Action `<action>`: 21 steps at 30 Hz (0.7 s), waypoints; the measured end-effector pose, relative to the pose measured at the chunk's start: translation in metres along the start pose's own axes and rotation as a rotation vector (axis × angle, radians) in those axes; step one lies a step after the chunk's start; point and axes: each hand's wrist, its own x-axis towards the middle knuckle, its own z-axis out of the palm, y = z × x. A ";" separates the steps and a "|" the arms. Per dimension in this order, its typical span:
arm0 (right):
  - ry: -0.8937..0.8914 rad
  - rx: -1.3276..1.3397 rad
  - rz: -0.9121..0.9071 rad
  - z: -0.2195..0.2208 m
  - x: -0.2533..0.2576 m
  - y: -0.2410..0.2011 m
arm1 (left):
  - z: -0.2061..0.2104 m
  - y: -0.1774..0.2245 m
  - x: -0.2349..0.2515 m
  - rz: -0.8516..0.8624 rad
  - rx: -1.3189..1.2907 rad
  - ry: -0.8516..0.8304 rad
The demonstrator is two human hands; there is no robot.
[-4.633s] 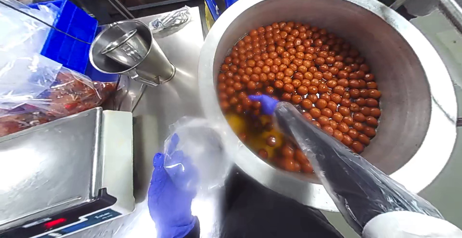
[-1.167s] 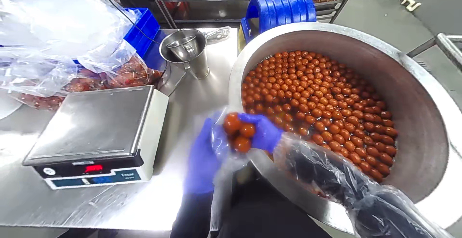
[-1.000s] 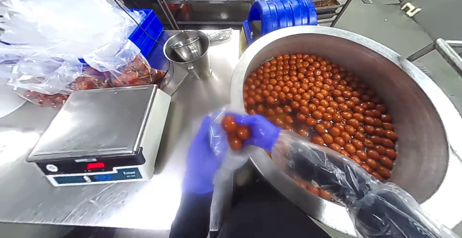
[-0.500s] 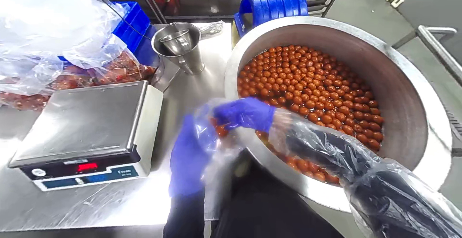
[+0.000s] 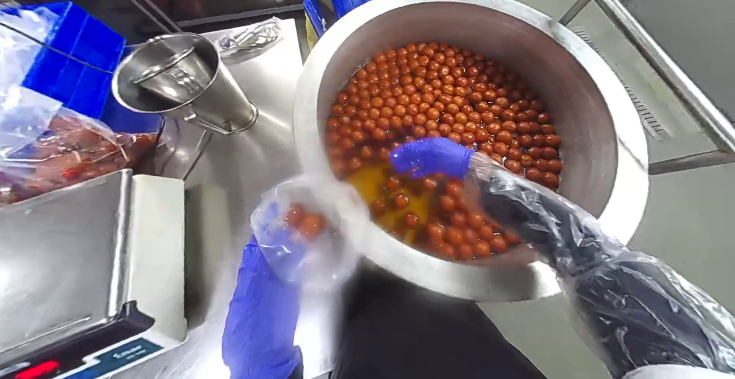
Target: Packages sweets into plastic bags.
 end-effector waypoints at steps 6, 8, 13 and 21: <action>0.157 -0.269 0.261 -0.052 0.049 0.055 | 0.027 0.007 -0.002 -0.062 -0.064 0.051; 0.151 -0.334 0.335 -0.054 0.061 0.061 | 0.022 0.004 -0.002 -0.047 -0.094 0.027; 0.131 -0.592 0.351 -0.044 0.085 0.063 | 0.022 0.007 0.002 -0.061 -0.069 0.047; 0.144 -0.431 0.430 -0.038 0.129 0.100 | 0.017 0.007 0.006 -0.040 -0.061 0.016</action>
